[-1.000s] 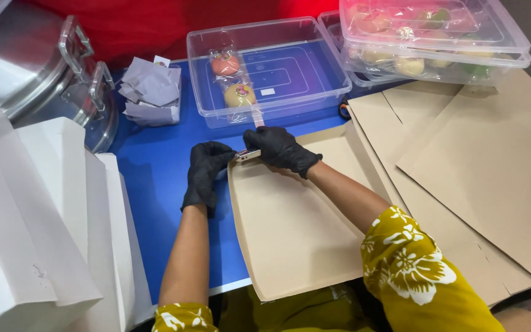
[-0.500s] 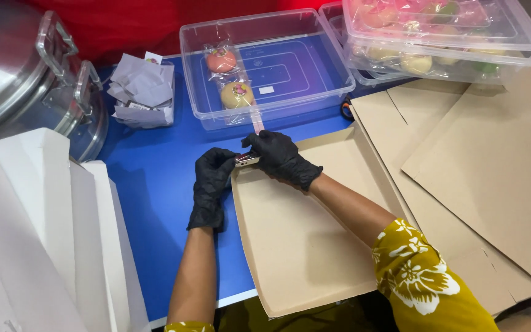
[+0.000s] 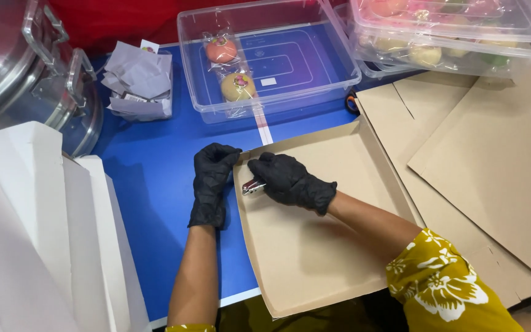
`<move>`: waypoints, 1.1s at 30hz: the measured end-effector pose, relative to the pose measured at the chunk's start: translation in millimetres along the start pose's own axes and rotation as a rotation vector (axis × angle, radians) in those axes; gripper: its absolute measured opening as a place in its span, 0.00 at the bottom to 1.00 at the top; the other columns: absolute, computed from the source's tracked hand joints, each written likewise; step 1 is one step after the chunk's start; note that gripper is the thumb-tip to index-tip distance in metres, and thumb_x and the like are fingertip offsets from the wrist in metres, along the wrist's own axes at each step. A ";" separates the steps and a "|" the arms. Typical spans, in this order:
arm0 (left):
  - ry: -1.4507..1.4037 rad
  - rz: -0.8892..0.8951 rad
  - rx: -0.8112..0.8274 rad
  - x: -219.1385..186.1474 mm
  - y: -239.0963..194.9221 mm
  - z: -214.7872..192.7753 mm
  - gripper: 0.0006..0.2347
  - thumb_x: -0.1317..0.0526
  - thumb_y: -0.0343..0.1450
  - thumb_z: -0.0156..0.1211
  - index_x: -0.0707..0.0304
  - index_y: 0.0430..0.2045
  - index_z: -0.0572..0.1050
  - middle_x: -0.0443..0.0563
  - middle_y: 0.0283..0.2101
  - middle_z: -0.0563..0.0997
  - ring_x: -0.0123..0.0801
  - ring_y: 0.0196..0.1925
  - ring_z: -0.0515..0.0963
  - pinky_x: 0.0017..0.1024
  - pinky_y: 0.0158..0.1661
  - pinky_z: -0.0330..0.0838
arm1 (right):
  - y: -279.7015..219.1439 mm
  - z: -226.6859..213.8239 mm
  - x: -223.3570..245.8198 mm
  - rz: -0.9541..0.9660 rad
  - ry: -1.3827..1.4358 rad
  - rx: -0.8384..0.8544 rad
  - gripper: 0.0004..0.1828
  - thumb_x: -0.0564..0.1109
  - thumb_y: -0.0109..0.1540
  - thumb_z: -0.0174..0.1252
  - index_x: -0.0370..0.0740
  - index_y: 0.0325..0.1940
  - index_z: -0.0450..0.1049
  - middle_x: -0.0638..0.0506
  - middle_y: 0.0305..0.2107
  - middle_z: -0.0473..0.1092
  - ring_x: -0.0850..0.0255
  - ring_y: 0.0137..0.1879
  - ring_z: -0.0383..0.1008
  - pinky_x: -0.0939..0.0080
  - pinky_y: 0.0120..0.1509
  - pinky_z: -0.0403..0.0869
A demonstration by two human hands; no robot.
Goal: Assembling cardboard boxes by folding pre-scored sheets and stapling the corners to secure the shape.
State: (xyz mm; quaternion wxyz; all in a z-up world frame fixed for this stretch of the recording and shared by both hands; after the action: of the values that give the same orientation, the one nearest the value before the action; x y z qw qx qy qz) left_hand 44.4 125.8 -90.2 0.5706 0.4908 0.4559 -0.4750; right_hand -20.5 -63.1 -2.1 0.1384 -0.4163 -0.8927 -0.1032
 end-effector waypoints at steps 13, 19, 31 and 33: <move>-0.129 0.128 -0.343 -9.1 -17.5 26.8 0.08 0.72 0.65 0.68 0.56 0.28 0.78 0.47 0.33 0.84 0.29 0.42 0.83 0.30 0.46 0.78 | -15.1 18.8 13.7 0.430 0.498 -0.003 0.16 0.54 0.60 0.65 0.48 0.45 0.70 0.44 0.38 0.75 0.42 0.49 0.79 0.43 0.52 0.73; -0.139 0.159 -0.367 5.0 -7.3 27.6 0.09 0.73 0.63 0.69 0.56 0.26 0.78 0.48 0.30 0.83 0.29 0.40 0.84 0.26 0.43 0.78 | -3.5 25.2 62.3 0.544 0.639 0.212 0.20 0.51 0.49 0.77 0.53 0.41 0.76 0.58 0.28 0.79 0.64 0.30 0.83 0.64 0.38 0.80; -0.015 0.120 -0.429 -13.4 -13.6 33.1 0.08 0.72 0.64 0.64 0.53 0.26 0.77 0.47 0.29 0.82 0.29 0.36 0.83 0.25 0.39 0.78 | -91.4 15.9 75.3 0.757 0.968 0.037 0.26 0.68 0.59 0.62 0.53 0.55 0.77 0.46 0.44 0.79 0.50 0.54 0.80 0.57 0.59 0.76; 0.142 0.112 -0.489 -26.8 -20.6 33.7 0.07 0.72 0.67 0.61 0.55 0.29 0.76 0.52 0.31 0.82 0.36 0.38 0.84 0.30 0.38 0.79 | -105.8 69.8 28.8 0.363 0.582 -0.202 0.16 0.54 0.69 0.56 0.49 0.57 0.77 0.41 0.53 0.74 0.44 0.54 0.77 0.53 0.54 0.79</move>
State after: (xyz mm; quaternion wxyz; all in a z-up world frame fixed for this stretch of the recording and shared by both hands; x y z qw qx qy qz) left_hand 22.3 93.4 -62.8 0.6644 0.3950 0.5680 -0.2827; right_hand -131.1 -88.5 -65.4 0.3611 -0.5329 -0.7126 -0.2791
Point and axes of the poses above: each hand's wrist, its own y-axis towards the middle knuckle, its own z-axis out of the palm, x = y × z, the point moved 4 cm from there along y, towards the middle knuckle
